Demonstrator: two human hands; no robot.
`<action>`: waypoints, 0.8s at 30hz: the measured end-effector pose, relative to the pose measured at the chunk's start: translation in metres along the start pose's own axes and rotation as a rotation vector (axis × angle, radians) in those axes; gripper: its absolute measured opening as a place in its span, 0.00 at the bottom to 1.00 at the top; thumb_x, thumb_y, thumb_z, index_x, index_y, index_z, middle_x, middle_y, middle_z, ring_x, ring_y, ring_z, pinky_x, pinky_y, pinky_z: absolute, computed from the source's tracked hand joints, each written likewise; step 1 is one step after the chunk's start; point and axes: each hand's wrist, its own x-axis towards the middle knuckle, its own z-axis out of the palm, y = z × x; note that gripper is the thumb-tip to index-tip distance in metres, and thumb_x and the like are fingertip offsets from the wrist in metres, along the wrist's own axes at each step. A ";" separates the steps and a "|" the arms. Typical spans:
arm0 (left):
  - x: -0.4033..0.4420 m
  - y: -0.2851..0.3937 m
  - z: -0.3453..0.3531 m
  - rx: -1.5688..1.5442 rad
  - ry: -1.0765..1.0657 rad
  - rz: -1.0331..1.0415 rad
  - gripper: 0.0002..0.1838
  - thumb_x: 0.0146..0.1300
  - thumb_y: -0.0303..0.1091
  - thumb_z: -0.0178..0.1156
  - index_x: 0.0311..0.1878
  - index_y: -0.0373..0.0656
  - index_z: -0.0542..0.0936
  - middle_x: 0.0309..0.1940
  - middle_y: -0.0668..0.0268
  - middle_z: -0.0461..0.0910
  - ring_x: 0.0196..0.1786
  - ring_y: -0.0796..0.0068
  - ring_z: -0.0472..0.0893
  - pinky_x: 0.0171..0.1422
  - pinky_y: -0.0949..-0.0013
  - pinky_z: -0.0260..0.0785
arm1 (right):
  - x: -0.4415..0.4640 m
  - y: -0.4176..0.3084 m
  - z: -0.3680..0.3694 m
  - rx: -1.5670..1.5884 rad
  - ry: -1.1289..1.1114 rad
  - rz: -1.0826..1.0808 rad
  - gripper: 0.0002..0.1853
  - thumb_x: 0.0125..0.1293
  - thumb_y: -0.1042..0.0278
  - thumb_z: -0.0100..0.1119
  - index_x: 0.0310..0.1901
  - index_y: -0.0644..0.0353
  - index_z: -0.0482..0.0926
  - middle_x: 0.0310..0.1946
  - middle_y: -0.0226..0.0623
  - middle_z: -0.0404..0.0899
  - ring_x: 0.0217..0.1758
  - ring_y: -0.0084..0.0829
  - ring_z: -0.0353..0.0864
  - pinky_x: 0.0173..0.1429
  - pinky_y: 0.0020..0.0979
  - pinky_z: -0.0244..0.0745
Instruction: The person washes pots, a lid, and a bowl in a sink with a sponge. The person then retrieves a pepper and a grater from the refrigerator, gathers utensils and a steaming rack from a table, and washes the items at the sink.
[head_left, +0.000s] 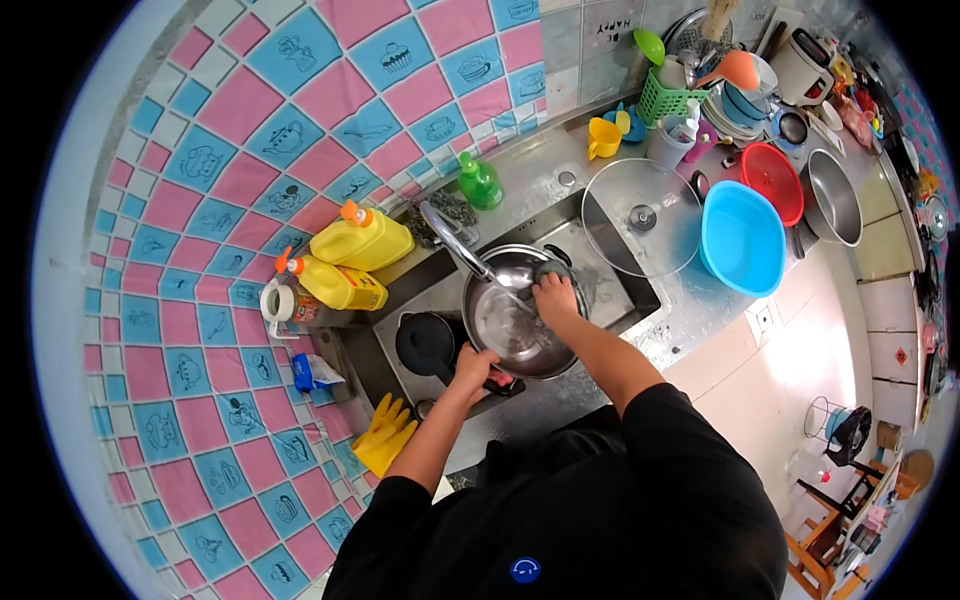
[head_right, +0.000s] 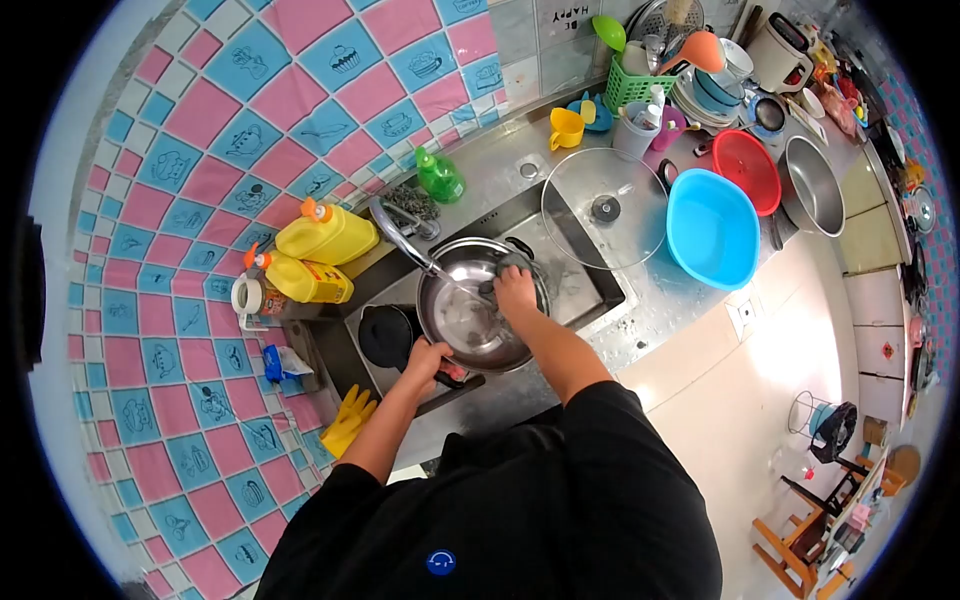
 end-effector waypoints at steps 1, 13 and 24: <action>0.000 0.002 0.003 -0.018 0.028 0.010 0.18 0.51 0.20 0.50 0.47 0.26 0.65 0.25 0.46 0.75 0.17 0.53 0.80 0.16 0.62 0.73 | -0.009 -0.004 -0.005 0.020 -0.118 0.049 0.13 0.58 0.59 0.55 0.43 0.51 0.79 0.45 0.33 0.76 0.54 0.35 0.70 0.55 0.38 0.64; 0.023 -0.005 0.027 -0.073 -0.078 -0.053 0.28 0.49 0.23 0.49 0.57 0.37 0.57 0.30 0.47 0.74 0.18 0.56 0.78 0.18 0.64 0.71 | -0.029 -0.067 -0.022 1.726 -0.563 0.464 0.21 0.65 0.54 0.56 0.54 0.58 0.74 0.42 0.37 0.79 0.43 0.32 0.78 0.49 0.35 0.73; 0.026 -0.012 0.001 0.055 -0.287 -0.145 0.14 0.50 0.31 0.51 0.38 0.33 0.74 0.24 0.56 0.79 0.21 0.65 0.78 0.28 0.68 0.75 | -0.002 -0.070 -0.025 2.129 -0.779 0.442 0.34 0.62 0.62 0.65 0.66 0.56 0.59 0.47 0.38 0.75 0.48 0.31 0.77 0.48 0.35 0.76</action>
